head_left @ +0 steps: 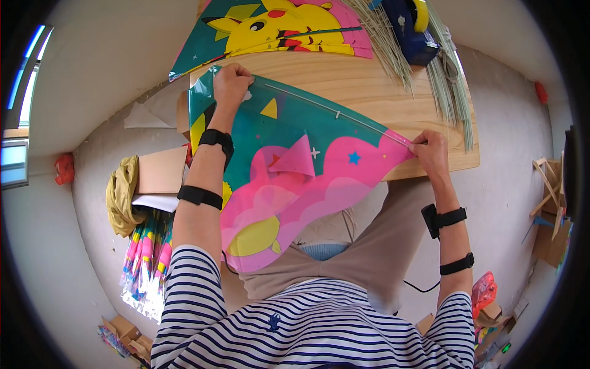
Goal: The person is assembling a Pikachu-themed kite by attaching sticks and structural components to the plastic film.
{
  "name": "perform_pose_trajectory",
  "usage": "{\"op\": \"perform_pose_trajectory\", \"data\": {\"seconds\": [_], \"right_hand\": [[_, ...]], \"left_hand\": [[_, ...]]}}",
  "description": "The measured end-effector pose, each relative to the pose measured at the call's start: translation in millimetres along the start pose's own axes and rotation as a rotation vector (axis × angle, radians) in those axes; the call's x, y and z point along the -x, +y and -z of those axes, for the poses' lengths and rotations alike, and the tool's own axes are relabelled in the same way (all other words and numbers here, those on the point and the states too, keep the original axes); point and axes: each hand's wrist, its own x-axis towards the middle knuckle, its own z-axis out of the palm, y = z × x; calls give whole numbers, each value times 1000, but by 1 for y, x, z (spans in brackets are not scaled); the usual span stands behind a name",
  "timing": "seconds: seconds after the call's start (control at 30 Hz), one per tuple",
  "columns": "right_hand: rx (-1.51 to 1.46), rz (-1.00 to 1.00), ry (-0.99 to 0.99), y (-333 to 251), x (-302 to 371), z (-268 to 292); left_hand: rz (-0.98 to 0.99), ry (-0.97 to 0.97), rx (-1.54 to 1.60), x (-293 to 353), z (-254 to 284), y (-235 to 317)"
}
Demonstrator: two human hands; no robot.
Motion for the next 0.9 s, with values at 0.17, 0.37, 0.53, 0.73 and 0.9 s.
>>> {"op": "perform_pose_trajectory", "data": {"seconds": [0.17,0.37,0.53,0.73,0.9], "right_hand": [[14,22,8,4,-1,-1],[-12,14,8,5,-2,-2],[-13,34,9,6,-4,-3],[-7,60,23,3,0,-1],[40,83,26,11,-4,-2]], "left_hand": [[-40,5,-42,-1,-3,-4],[-74,39,-75,12,0,14],[-70,161,-259,8,11,-1],[-539,31,-211,46,23,-1],[-702,-148,-365,74,14,-12]]}}
